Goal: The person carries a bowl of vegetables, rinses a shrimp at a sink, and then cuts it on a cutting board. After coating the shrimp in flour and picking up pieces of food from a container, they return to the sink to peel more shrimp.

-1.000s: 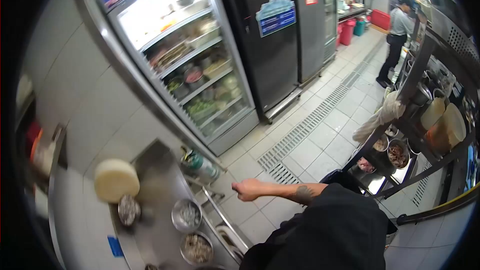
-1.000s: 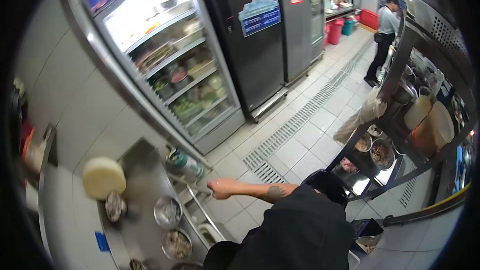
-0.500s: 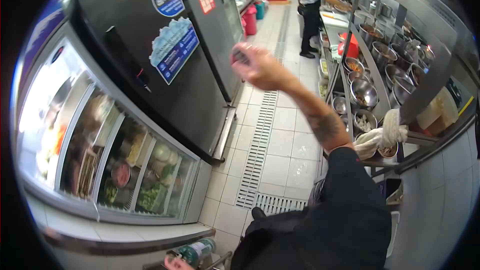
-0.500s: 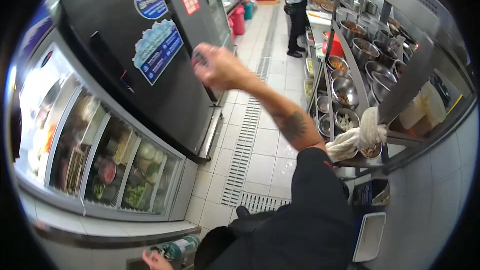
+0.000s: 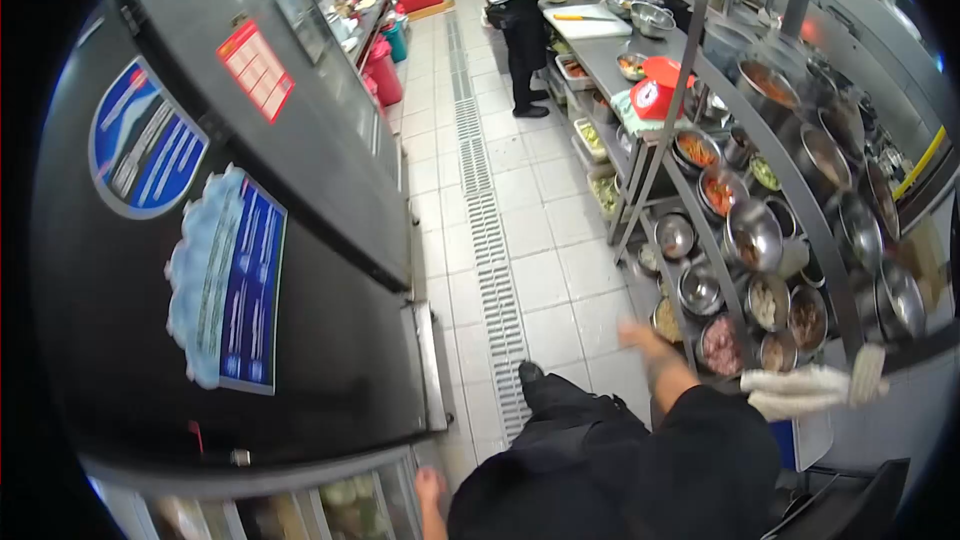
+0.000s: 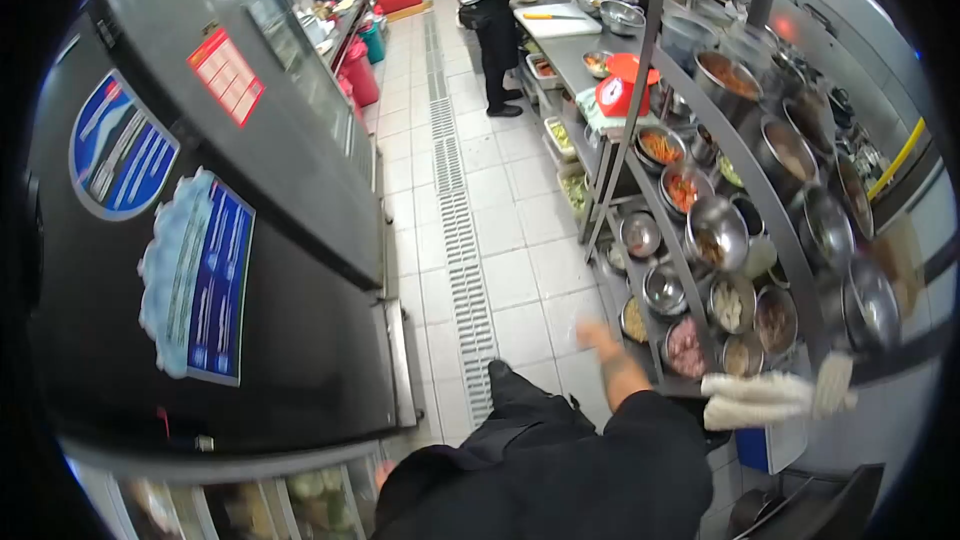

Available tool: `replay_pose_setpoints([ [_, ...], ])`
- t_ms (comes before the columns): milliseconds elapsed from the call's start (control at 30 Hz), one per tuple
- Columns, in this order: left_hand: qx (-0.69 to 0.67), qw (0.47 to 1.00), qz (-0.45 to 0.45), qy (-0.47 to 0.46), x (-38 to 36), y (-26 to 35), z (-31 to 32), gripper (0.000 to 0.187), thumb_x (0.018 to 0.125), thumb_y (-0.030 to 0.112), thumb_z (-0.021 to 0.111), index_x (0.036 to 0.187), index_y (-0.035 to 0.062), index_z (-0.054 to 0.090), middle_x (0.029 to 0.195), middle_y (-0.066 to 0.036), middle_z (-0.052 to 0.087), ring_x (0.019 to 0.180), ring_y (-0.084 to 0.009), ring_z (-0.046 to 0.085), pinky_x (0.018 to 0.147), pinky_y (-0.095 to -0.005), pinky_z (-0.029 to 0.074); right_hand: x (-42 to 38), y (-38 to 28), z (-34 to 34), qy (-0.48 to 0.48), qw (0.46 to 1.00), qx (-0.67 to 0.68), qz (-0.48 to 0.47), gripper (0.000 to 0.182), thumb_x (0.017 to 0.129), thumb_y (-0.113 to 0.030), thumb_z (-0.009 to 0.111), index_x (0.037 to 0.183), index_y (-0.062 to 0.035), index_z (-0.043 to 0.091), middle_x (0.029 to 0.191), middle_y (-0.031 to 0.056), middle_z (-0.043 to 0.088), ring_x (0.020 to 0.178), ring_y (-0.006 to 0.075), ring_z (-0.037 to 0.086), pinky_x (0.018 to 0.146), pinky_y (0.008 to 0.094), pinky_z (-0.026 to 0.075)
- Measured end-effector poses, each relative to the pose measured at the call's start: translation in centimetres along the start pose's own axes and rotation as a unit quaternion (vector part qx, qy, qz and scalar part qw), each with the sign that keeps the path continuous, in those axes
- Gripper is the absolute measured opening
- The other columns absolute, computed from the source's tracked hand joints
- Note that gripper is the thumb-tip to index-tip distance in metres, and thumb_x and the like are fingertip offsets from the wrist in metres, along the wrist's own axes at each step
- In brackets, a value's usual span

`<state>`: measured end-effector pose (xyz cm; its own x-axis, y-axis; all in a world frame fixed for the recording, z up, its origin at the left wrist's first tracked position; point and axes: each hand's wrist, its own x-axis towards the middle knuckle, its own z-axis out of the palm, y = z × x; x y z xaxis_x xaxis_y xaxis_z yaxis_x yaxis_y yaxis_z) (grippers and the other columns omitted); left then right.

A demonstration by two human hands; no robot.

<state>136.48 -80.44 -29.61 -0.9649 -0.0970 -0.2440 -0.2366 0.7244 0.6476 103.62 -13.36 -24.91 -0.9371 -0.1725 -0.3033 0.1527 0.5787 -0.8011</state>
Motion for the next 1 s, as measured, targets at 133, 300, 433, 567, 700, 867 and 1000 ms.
replay_pose_setpoints([
  [133, -0.011, 0.959, -0.276, -0.057, 4.0, 4.8, -1.2, 0.018, 0.088, 0.019, 0.060, 0.076, 0.0058, 0.058, 0.067, -0.011, 0.060, 0.060, -0.0296, 0.057, 0.056, -0.0374, 0.046, -7.6, 11.6, 11.2, 0.106, 0.960, -0.212, 0.146, 0.028, 0.079, -0.018, 0.047, 0.083, -0.0014, 0.069, 0.085, 0.0170, 0.068, 0.091, 0.0256, 0.066, 0.077, 0.0448, 0.049],
  [300, -0.057, 0.933, -0.345, -0.086, 19.2, 9.2, -5.3, 0.019, 0.087, 0.019, 0.060, 0.075, 0.0052, 0.058, 0.068, -0.012, 0.061, 0.061, -0.0322, 0.056, 0.058, -0.0391, 0.046, 3.7, 5.4, 4.6, 0.102, 0.836, 0.107, 0.528, 0.030, 0.072, -0.018, 0.061, 0.092, 0.0037, 0.066, 0.082, 0.0182, 0.069, 0.072, 0.0302, 0.068, 0.060, 0.0387, 0.054],
  [433, -0.059, 0.943, -0.312, -0.096, 36.4, 13.0, -4.3, 0.019, 0.087, 0.019, 0.061, 0.074, 0.0046, 0.059, 0.069, -0.013, 0.061, 0.062, -0.0343, 0.055, 0.059, -0.0404, 0.046, 23.6, -2.5, -1.5, 0.211, 0.896, 0.113, 0.375, 0.051, 0.069, -0.017, 0.059, 0.115, 0.0051, 0.056, 0.076, 0.0196, 0.063, 0.060, 0.0259, 0.063, 0.046, 0.0385, 0.048],
  [567, -0.002, 0.999, -0.034, -0.027, 61.9, 14.7, -3.0, 0.020, 0.086, 0.019, 0.061, 0.073, 0.0041, 0.059, 0.070, -0.015, 0.061, 0.063, -0.0364, 0.054, 0.061, -0.0417, 0.046, 42.1, -16.6, -8.7, 0.211, 0.960, 0.090, 0.161, 0.035, 0.075, -0.026, 0.065, 0.099, -0.0006, 0.061, 0.067, 0.0105, 0.060, 0.049, 0.0196, 0.055, 0.046, 0.0357, 0.045],
  [700, -0.159, 0.969, 0.085, -0.171, 86.8, 45.3, -8.0, 0.030, 0.097, 0.027, 0.053, 0.107, -0.0011, 0.061, 0.099, -0.009, 0.067, 0.089, -0.0178, 0.063, 0.076, -0.0313, 0.048, 54.2, -31.5, -17.3, 0.128, 0.928, 0.308, 0.165, 0.032, 0.079, -0.029, 0.062, 0.095, -0.0005, 0.061, 0.067, 0.0082, 0.060, 0.058, 0.0222, 0.056, 0.056, 0.0368, 0.047],
  [867, -0.541, 0.714, -0.040, -0.442, 98.5, 73.7, -6.6, 0.065, 0.096, 0.056, 0.034, 0.140, 0.0088, 0.036, 0.133, -0.014, 0.049, 0.125, -0.0289, 0.045, 0.102, -0.0481, 0.040, 65.5, -39.6, -26.2, 0.306, 0.925, 0.217, 0.063, 0.036, 0.086, -0.034, 0.059, 0.099, -0.0013, 0.060, 0.084, 0.0163, 0.064, 0.079, 0.0282, 0.058, 0.069, 0.0416, 0.044],
  [1000, -0.644, 0.560, -0.096, -0.512, 107.8, 81.1, -0.1, 0.065, 0.094, 0.059, 0.034, 0.135, 0.0101, 0.043, 0.134, -0.013, 0.048, 0.125, -0.0309, 0.045, 0.104, -0.0481, 0.036, 74.0, -40.2, -32.1, 0.359, 0.927, -0.095, 0.061, 0.037, 0.090, -0.037, 0.053, 0.103, -0.0035, 0.061, 0.112, 0.0169, 0.054, 0.107, 0.0365, 0.041, 0.088, 0.0512, 0.032],
])
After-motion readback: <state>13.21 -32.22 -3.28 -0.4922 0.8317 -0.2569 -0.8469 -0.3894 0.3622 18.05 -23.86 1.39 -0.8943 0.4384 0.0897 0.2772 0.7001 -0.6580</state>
